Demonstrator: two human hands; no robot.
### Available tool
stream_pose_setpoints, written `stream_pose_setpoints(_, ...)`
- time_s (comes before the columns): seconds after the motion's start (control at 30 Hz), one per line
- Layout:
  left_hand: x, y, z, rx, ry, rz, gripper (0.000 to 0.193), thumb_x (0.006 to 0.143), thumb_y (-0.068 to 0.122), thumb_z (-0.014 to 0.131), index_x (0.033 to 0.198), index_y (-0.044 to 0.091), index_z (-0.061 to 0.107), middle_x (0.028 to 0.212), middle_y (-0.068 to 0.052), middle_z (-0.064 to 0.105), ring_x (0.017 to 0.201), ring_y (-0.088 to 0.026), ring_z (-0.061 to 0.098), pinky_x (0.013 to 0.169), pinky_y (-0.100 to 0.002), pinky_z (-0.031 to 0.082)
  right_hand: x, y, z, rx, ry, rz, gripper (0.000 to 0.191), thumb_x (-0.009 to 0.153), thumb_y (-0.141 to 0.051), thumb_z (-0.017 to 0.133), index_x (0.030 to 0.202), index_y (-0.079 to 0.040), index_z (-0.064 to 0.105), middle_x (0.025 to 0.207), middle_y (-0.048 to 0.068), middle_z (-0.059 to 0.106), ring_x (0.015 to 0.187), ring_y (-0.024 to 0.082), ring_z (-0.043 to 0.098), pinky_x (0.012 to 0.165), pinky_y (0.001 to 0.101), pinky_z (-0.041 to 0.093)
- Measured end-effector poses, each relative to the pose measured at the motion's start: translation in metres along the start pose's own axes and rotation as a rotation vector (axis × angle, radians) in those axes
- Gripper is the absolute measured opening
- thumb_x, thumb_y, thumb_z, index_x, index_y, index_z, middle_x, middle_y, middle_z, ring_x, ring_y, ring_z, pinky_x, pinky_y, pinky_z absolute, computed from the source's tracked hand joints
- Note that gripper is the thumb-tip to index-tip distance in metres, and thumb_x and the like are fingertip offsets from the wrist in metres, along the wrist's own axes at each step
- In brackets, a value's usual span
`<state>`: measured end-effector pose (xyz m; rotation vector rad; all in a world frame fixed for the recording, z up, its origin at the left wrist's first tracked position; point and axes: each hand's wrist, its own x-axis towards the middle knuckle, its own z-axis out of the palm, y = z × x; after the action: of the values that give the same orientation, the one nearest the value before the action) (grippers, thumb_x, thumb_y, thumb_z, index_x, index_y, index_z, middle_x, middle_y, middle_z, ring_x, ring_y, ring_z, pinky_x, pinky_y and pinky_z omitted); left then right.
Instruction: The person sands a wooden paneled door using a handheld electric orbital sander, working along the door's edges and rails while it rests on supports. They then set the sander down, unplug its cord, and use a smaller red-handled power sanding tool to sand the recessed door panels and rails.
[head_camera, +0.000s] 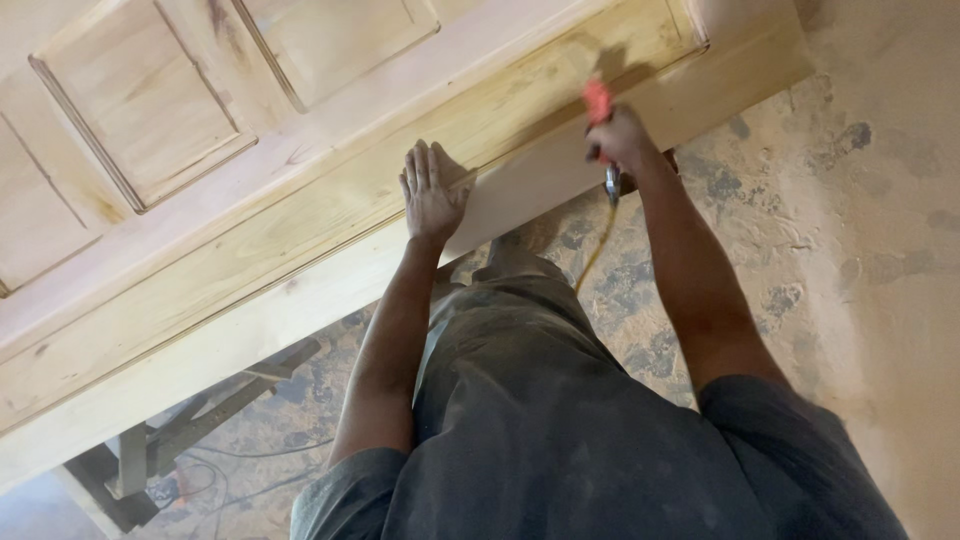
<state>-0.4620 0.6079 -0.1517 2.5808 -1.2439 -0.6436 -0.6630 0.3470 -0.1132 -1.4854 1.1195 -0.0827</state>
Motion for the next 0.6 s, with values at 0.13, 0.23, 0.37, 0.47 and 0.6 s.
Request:
stream_pose_setpoints(0.13,0.009,-0.001,0.006,-0.032,0.054,0.028,0.097,0.097,0.056,0.061,0.164,0.006,0.011,0.171,-0.025,0.007,0.158,-0.043,0.004,0.127,-0.062,0.01,0.009,0.008,-0.017,-0.081,0.505,0.08,0.01,0.075,-0.008,0.068,0.068,-0.001,0.065,0.058,0.008,0.067,0.05,0.021,0.069,0.049,0.0343,0.055)
stream_pose_setpoints(0.23,0.01,-0.002,0.012,-0.027,0.086,0.048,0.095,0.1,0.056,0.059,0.165,0.005,0.012,0.171,-0.026,0.008,0.158,-0.045,0.006,0.125,-0.064,0.012,0.001,0.025,-0.038,0.0,0.619,0.091,0.016,0.08,-0.009,0.065,0.066,-0.002,0.065,0.055,0.007,0.065,0.048,0.021,0.068,0.047,0.0345,0.052)
stream_pose_setpoints(0.37,0.007,-0.002,0.015,-0.065,0.09,0.022,0.094,0.098,0.058,0.057,0.165,0.007,0.015,0.172,-0.024,0.01,0.159,-0.043,0.008,0.127,-0.063,0.013,-0.027,0.051,-0.059,0.086,0.708,0.262,0.014,0.078,-0.006,0.067,0.067,0.0,0.062,0.055,0.008,0.062,0.047,0.022,0.063,0.044,0.0367,0.046)
stream_pose_setpoints(0.47,0.005,-0.002,0.01,-0.074,0.102,0.06,0.091,0.102,0.058,0.056,0.164,0.005,0.014,0.172,-0.024,0.01,0.159,-0.045,0.007,0.127,-0.062,0.012,-0.058,0.061,-0.04,0.041,0.305,0.281,0.021,0.071,-0.002,0.069,0.09,-0.004,0.062,0.066,0.008,0.064,0.052,0.021,0.062,0.045,0.0355,0.047)
stream_pose_setpoints(0.6,0.006,-0.001,-0.002,-0.025,0.063,0.037,0.091,0.097,0.049,0.058,0.164,0.006,0.013,0.171,-0.023,0.008,0.157,-0.042,0.007,0.126,-0.06,0.009,-0.08,0.058,0.032,-0.06,-0.292,0.242,0.063,0.061,0.002,0.073,0.122,-0.009,0.061,0.08,0.009,0.066,0.058,0.019,0.061,0.046,0.0338,0.048)
